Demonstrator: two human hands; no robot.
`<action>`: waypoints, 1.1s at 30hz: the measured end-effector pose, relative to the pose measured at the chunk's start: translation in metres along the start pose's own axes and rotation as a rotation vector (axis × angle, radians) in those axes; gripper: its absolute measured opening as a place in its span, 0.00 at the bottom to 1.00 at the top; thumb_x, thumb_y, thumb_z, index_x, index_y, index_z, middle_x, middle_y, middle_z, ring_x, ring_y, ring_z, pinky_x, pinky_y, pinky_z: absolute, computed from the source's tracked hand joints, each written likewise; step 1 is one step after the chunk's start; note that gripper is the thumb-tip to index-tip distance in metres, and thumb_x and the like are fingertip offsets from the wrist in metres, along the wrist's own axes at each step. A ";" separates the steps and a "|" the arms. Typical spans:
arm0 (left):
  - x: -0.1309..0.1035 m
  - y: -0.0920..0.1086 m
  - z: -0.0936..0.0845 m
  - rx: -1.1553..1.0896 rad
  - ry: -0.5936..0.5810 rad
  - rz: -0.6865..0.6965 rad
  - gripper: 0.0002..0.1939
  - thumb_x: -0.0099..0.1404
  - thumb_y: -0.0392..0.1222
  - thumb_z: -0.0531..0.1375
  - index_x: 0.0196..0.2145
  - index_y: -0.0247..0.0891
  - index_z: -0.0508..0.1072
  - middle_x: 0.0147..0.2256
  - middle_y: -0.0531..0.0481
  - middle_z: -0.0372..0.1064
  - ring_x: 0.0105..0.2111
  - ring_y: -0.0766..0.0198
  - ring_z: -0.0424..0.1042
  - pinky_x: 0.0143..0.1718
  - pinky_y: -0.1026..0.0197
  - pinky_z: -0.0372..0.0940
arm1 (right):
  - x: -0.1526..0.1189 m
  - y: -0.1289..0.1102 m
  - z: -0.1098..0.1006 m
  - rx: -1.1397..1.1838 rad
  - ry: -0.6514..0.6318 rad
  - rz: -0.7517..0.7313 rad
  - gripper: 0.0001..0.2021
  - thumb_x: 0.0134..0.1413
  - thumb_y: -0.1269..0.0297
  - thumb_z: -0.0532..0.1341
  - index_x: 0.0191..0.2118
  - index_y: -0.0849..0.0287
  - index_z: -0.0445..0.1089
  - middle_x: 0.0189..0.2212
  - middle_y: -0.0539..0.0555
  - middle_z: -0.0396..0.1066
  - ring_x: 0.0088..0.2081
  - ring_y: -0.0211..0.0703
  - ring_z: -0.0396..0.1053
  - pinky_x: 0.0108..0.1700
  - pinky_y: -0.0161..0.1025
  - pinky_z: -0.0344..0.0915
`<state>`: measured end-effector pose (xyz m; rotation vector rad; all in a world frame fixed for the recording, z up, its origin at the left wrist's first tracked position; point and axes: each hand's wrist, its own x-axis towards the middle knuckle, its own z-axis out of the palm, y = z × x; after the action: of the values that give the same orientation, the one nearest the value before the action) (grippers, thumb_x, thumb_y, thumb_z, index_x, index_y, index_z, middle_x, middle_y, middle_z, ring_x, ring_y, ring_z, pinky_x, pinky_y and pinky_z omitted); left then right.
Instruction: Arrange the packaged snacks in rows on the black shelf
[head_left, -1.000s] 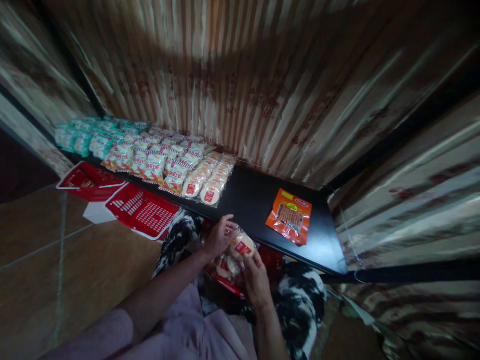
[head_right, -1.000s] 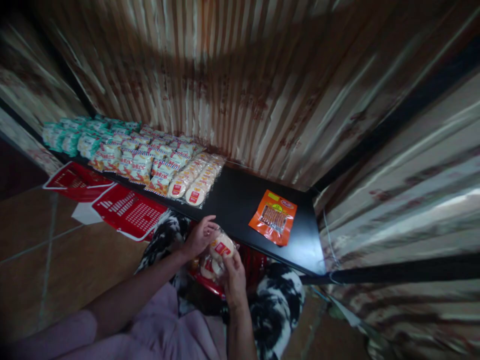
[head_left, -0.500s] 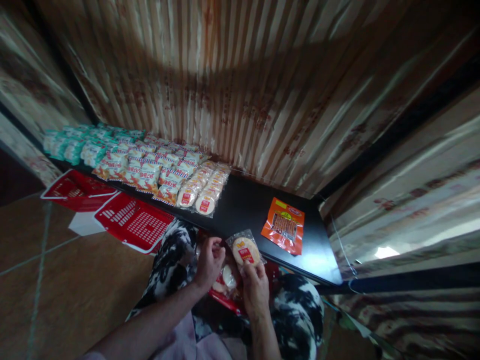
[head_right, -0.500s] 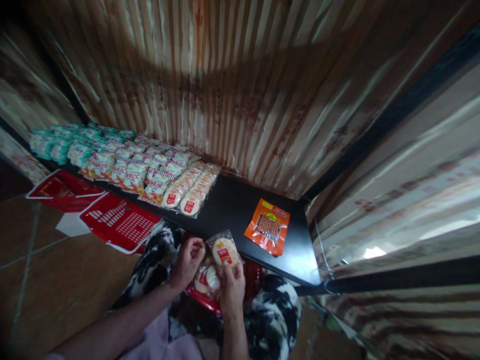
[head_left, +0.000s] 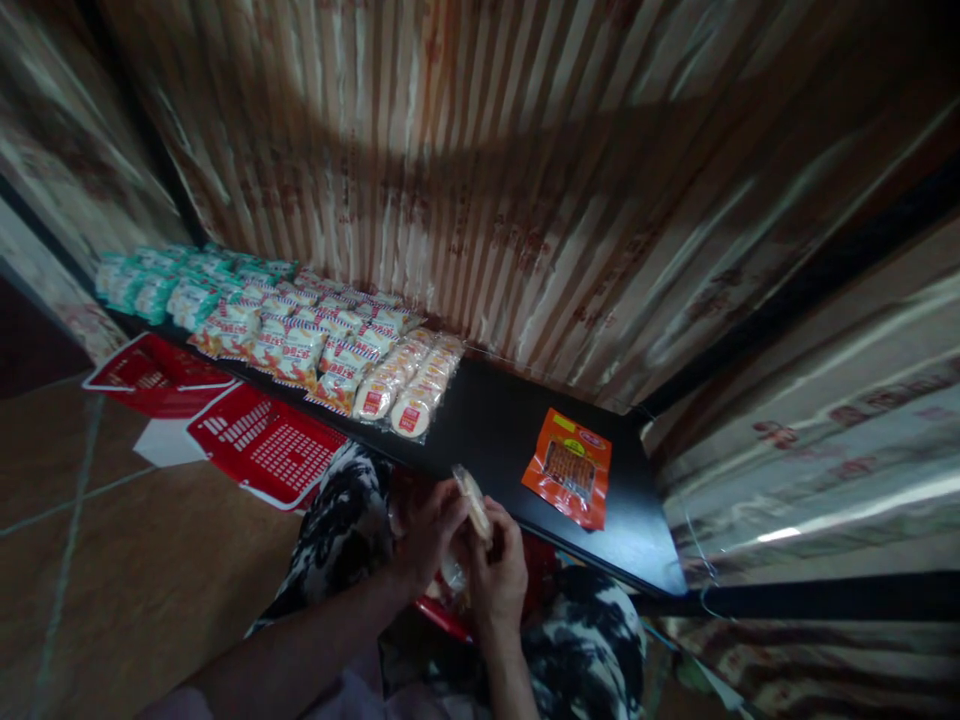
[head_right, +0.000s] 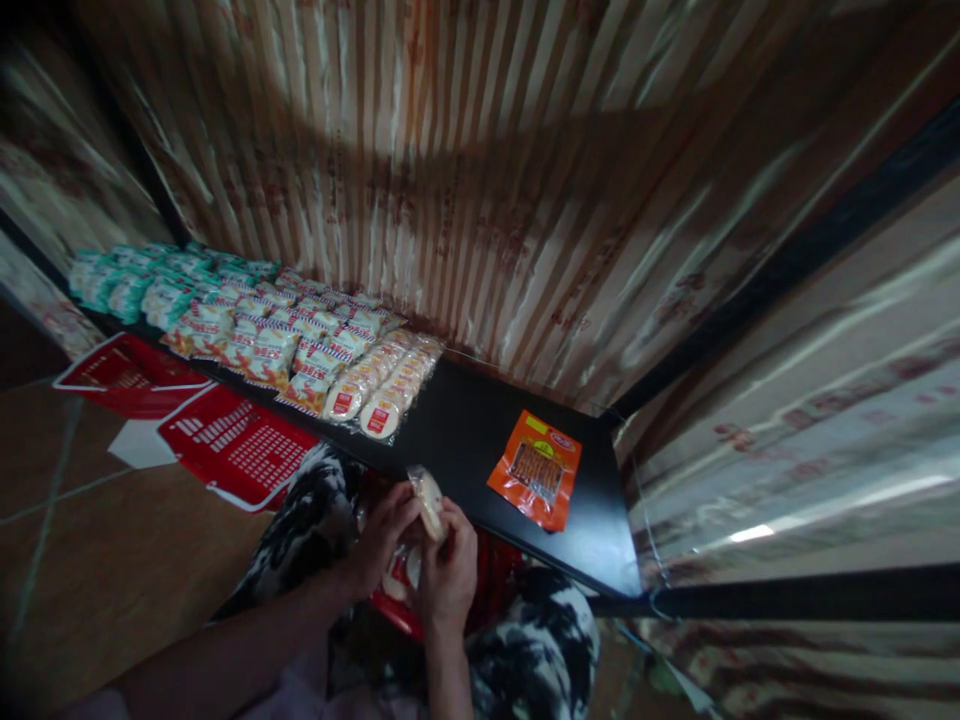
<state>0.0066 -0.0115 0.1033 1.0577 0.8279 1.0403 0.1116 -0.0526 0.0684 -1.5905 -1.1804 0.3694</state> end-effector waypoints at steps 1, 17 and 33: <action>0.002 -0.002 0.001 -0.019 0.015 -0.006 0.18 0.62 0.51 0.54 0.45 0.37 0.67 0.43 0.47 0.69 0.45 0.59 0.67 0.48 0.59 0.60 | 0.000 0.001 0.001 -0.053 0.007 -0.075 0.11 0.52 0.58 0.56 0.40 0.58 0.66 0.45 0.58 0.68 0.47 0.46 0.65 0.49 0.46 0.62; 0.017 -0.001 -0.005 -0.034 0.290 -0.102 0.23 0.57 0.56 0.56 0.40 0.34 0.71 0.44 0.43 0.70 0.50 0.54 0.64 0.55 0.55 0.55 | 0.005 -0.013 0.005 -0.271 -0.144 -0.444 0.21 0.54 0.58 0.57 0.52 0.60 0.61 0.53 0.63 0.61 0.55 0.53 0.58 0.51 0.52 0.62; 0.029 0.013 -0.004 0.048 0.135 0.018 0.23 0.64 0.53 0.48 0.51 0.37 0.65 0.49 0.47 0.67 0.51 0.59 0.63 0.55 0.59 0.56 | 0.033 -0.030 0.007 -0.052 -0.220 0.136 0.24 0.51 0.47 0.54 0.48 0.59 0.66 0.41 0.58 0.73 0.41 0.48 0.72 0.38 0.38 0.67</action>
<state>0.0087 0.0189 0.1131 1.0459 0.9573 1.1213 0.1068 -0.0229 0.1025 -1.7130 -1.2584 0.6200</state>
